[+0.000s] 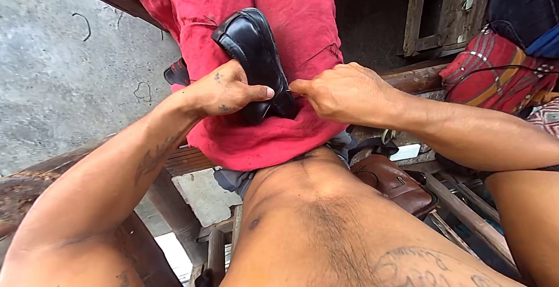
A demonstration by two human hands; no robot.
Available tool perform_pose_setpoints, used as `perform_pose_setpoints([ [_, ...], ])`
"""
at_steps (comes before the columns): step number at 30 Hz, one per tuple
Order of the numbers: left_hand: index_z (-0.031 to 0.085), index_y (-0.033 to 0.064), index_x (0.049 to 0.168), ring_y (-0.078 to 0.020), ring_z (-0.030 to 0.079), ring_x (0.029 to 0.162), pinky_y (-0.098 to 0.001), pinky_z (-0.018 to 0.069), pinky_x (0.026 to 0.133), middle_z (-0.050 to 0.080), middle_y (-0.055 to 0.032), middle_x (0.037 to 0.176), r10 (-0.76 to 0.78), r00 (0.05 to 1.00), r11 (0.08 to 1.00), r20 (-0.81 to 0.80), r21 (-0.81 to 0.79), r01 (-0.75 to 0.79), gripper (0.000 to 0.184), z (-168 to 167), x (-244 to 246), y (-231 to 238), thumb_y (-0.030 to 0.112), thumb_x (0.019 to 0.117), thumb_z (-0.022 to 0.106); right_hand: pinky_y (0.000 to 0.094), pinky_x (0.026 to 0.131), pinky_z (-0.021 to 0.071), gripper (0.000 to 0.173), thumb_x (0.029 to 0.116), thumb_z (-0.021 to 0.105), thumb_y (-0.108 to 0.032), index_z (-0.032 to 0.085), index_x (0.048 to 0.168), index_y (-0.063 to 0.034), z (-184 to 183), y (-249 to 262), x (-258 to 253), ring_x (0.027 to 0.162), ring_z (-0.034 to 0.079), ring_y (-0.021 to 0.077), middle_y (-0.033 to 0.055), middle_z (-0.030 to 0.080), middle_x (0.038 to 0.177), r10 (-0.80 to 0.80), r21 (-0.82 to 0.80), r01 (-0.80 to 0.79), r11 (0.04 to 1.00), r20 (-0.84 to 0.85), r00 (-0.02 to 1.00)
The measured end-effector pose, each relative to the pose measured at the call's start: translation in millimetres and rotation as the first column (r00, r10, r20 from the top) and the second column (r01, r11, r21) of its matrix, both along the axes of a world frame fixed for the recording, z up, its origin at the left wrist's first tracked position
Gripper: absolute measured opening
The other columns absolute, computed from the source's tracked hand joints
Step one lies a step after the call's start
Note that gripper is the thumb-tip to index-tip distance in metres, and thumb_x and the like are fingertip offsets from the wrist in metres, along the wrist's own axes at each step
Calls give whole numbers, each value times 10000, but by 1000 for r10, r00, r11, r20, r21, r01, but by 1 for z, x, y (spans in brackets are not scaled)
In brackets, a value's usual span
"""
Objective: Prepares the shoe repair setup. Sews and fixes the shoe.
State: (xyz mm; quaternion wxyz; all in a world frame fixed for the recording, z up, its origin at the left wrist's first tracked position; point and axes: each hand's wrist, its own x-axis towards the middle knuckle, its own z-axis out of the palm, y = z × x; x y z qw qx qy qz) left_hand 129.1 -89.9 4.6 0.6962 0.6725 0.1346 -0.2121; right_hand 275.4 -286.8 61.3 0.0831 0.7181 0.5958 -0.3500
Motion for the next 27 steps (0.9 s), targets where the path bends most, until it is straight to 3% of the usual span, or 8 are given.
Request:
perform_pose_setpoints([
  [6,708,55,1090,-72,739,886,-272,619,832,770,-22,968,100,991,995,-89,6,-100,137,5,3,-7,102,962,693,583,640,507,277,1104,379,-270,584,1105,-83,-13,23,7,787,673,399,141,621,769,-3,-20,2,1000,-69,998],
  [9,626,-11,1128,-171,741,905,-361,628,843,744,-99,995,401,898,838,-183,-322,-440,149,30,9,-32,8,981,616,592,625,483,278,1083,455,-322,663,1013,-152,19,32,56,753,660,335,88,625,749,100,49,-95,994,-121,988],
  [13,652,67,1120,-138,727,943,-365,614,877,746,-39,1011,441,888,762,-129,-469,-446,169,43,-20,-52,185,1018,587,599,706,513,308,1072,452,-406,713,1033,-248,22,31,70,895,699,266,14,707,921,226,107,-212,971,-131,965],
  [17,590,77,1345,-188,697,1115,-376,571,1003,714,-54,1228,537,839,802,-94,-251,-542,354,41,-82,-16,184,1008,573,576,726,518,265,1055,478,-288,709,986,-178,-16,33,62,875,693,283,56,697,892,328,173,-294,940,-215,920],
  [22,683,156,1088,-149,754,946,-346,636,873,768,4,1065,671,721,653,175,322,-686,107,16,-190,61,212,1022,622,536,804,523,279,1051,476,-237,752,1028,-204,-18,21,73,920,695,231,18,722,944,292,189,-258,948,-184,939],
  [24,723,77,1141,-307,685,1099,-568,542,927,711,-125,1207,558,830,415,29,855,-310,246,16,-200,71,264,1026,613,556,860,505,274,1063,482,-246,754,1062,-211,-16,19,77,960,701,236,19,740,990,271,168,-250,954,-117,955],
  [25,703,38,1224,-494,573,1237,-760,419,965,597,-264,1369,495,866,348,-62,928,-132,307,21,-192,69,247,1027,592,565,879,496,271,1063,488,-236,757,1072,-208,-16,19,77,972,704,244,25,746,1004,265,163,-248,955,-91,960],
  [27,621,86,1389,-579,532,1238,-812,375,949,549,-315,1394,375,924,328,-78,943,-53,398,41,-155,46,279,1050,544,575,885,495,267,1059,493,-208,759,1084,-199,-17,19,72,973,703,264,46,742,1004,270,158,-257,953,-67,961],
])
